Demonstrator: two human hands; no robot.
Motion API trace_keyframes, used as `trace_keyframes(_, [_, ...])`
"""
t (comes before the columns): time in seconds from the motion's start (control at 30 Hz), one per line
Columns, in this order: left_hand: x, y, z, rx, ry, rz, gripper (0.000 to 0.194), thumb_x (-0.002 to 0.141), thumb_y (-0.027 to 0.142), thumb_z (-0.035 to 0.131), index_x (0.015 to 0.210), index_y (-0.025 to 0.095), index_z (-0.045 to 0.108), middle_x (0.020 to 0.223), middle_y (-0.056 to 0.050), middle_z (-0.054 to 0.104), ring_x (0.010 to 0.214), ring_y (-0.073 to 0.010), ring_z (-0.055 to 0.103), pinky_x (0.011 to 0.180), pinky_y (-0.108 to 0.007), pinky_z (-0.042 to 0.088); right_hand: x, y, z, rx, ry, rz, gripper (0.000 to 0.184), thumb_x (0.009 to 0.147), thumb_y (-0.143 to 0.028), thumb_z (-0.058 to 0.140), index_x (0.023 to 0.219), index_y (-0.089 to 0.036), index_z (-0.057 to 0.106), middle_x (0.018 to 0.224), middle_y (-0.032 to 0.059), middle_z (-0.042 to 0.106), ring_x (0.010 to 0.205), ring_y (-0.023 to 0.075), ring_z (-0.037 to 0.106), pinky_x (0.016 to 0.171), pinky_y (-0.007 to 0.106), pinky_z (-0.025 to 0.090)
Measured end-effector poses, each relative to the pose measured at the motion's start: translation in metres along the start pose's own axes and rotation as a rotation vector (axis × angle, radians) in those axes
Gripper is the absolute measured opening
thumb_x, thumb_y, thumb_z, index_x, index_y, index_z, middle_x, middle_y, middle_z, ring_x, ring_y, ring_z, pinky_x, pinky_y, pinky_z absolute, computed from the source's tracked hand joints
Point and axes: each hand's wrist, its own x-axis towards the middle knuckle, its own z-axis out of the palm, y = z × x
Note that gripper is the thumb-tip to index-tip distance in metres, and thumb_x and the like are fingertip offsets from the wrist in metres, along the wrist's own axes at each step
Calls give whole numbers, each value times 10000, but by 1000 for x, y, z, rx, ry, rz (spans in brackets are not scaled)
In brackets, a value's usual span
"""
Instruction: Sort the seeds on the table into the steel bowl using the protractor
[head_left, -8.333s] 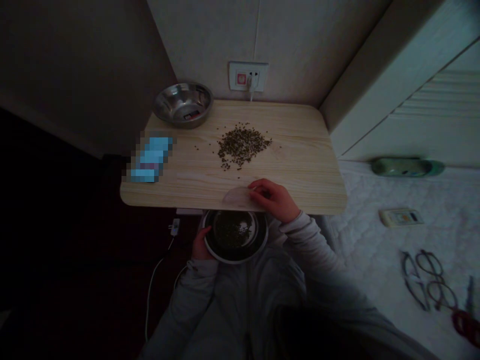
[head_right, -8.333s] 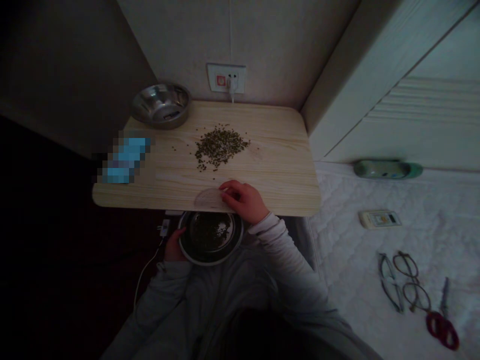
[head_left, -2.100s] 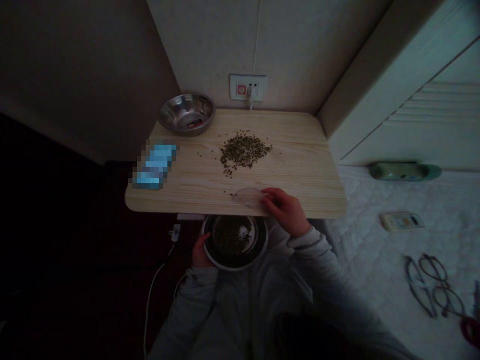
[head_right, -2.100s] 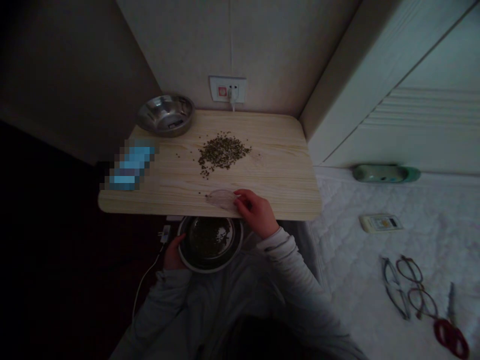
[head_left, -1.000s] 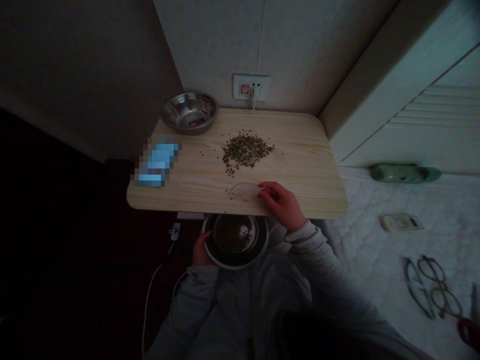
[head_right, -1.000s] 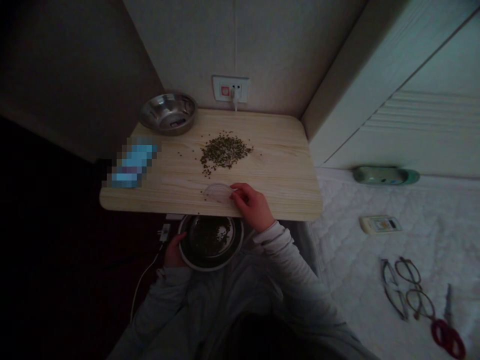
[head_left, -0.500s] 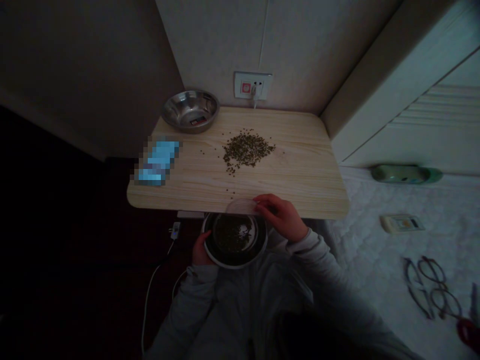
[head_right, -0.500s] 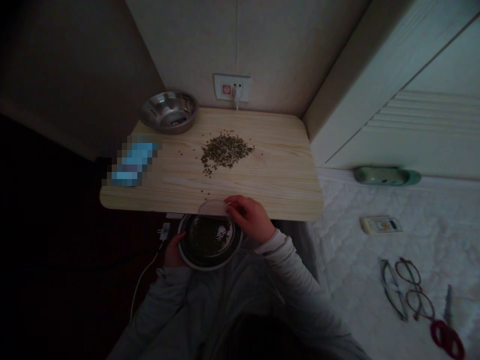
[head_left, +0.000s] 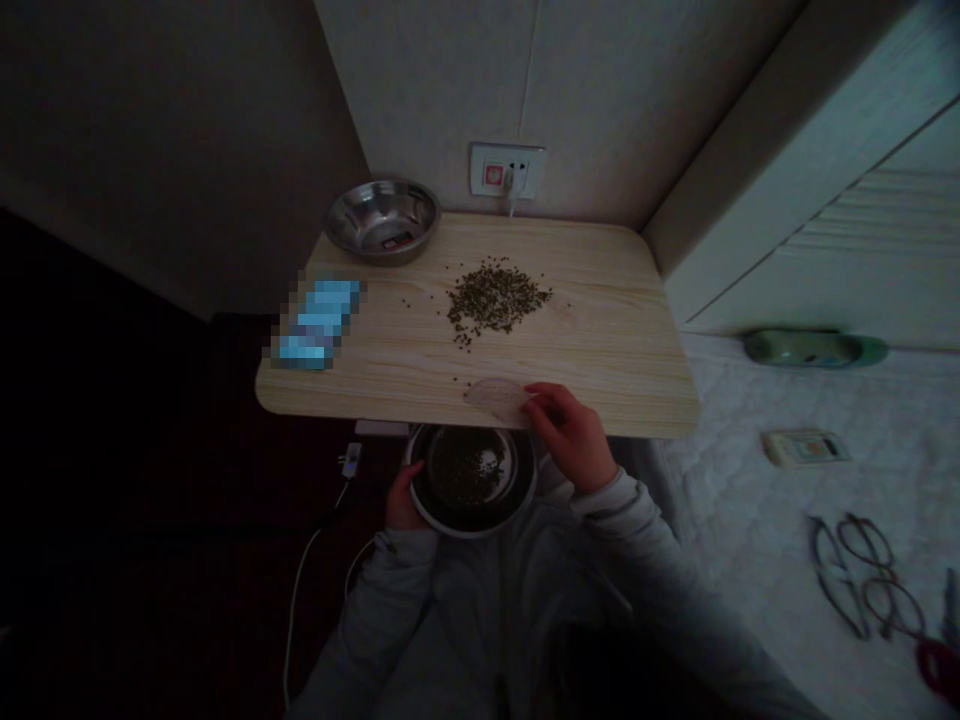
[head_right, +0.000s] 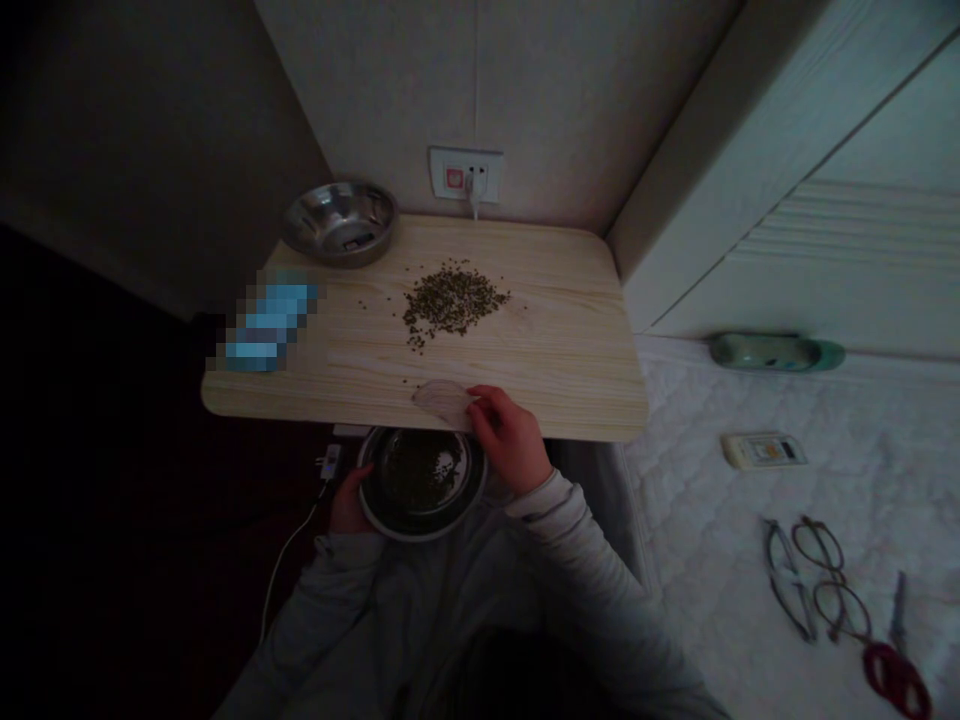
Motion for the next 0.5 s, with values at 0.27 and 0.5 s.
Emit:
trace_keyframes(0.27, [1, -1, 1, 13, -1, -12, 201, 657, 117, 447, 540, 150, 607, 518, -61, 647, 842, -247, 575, 727, -361, 461, 5, 9, -11, -22, 133, 32, 237, 742, -284, 446, 957, -196, 489, 724, 12, 590, 627, 111, 537, 592, 239, 426])
trace_keyframes(0.5, [-3, 1, 3, 5, 16, -24, 216, 657, 115, 445, 510, 141, 601, 510, -73, 644, 815, -249, 585, 720, -349, 464, 11, 1, -4, 20, 45, -2, 235, 762, -280, 417, 974, -197, 474, 772, 27, 601, 690, 123, 553, 628, 249, 429])
